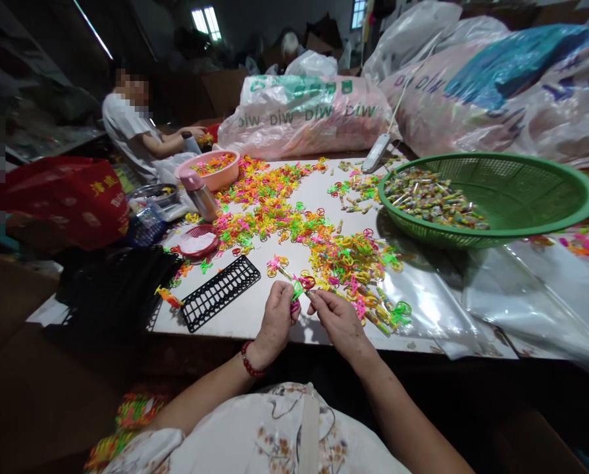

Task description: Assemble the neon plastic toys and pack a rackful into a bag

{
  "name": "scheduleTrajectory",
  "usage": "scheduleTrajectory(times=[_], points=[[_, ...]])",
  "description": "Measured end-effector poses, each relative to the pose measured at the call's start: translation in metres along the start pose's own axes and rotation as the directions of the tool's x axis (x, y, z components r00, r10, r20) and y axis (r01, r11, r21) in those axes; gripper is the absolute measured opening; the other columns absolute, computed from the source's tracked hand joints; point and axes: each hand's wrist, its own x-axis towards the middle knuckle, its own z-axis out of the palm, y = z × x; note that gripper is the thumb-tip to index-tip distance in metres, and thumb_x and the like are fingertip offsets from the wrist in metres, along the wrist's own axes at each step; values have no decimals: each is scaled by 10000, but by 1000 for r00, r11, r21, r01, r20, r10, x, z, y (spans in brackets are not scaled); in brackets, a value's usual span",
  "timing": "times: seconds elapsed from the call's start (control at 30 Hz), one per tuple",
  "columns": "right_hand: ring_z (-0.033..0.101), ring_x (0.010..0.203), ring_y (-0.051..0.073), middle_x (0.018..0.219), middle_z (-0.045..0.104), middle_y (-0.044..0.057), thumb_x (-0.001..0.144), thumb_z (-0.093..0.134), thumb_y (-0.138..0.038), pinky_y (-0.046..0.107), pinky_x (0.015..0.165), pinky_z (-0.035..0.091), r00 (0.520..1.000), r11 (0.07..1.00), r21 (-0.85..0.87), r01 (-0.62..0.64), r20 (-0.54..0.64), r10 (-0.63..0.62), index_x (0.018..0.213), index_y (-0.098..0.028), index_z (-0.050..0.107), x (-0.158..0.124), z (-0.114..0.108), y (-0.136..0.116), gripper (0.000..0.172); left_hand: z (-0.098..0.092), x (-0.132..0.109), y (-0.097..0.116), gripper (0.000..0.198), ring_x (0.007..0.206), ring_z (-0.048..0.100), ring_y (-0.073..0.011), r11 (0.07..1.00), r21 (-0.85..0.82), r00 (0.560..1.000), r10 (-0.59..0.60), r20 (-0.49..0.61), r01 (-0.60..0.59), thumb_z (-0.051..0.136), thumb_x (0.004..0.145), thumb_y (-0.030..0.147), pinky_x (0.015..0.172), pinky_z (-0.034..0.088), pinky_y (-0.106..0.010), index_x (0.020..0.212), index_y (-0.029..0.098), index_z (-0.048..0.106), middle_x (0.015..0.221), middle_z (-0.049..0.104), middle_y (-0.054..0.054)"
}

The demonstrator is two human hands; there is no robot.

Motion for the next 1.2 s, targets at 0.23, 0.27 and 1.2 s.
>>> scheduleTrajectory(times=[0.23,0.27,1.2], points=[[402,559,112,619,480,-27,925,505,-495,254,541,305,993,989,-98,114,34,-111,709,-196,598,-2,-5,-3,380,-2,3,-4,210,534,387,-90,999,11,999,-41,-8,41,463,931,408,516,336,-200,851,216,443,632,422,64],[424,576,117,632,500,-22,930,503,-479,256,559,319,989,981,-125,149,36,-146,708,-195,597,-2,-5,-3,372,-2,3,-5,208,549,389,-95,999,23,999,-35,-17,35,474,927,403,534,341,-206,845,214,448,639,427,60],[563,943,244,1000,620,124,944,447,-255,355,857,449,792,456,-820,348,-4,-611,1143,-175,643,92,-37,-10,291,0,74,-41,71,897,497,-271,270,848,864,361,350,-456,493,895,170,838,420,-430,919,152,557,897,566,-117]])
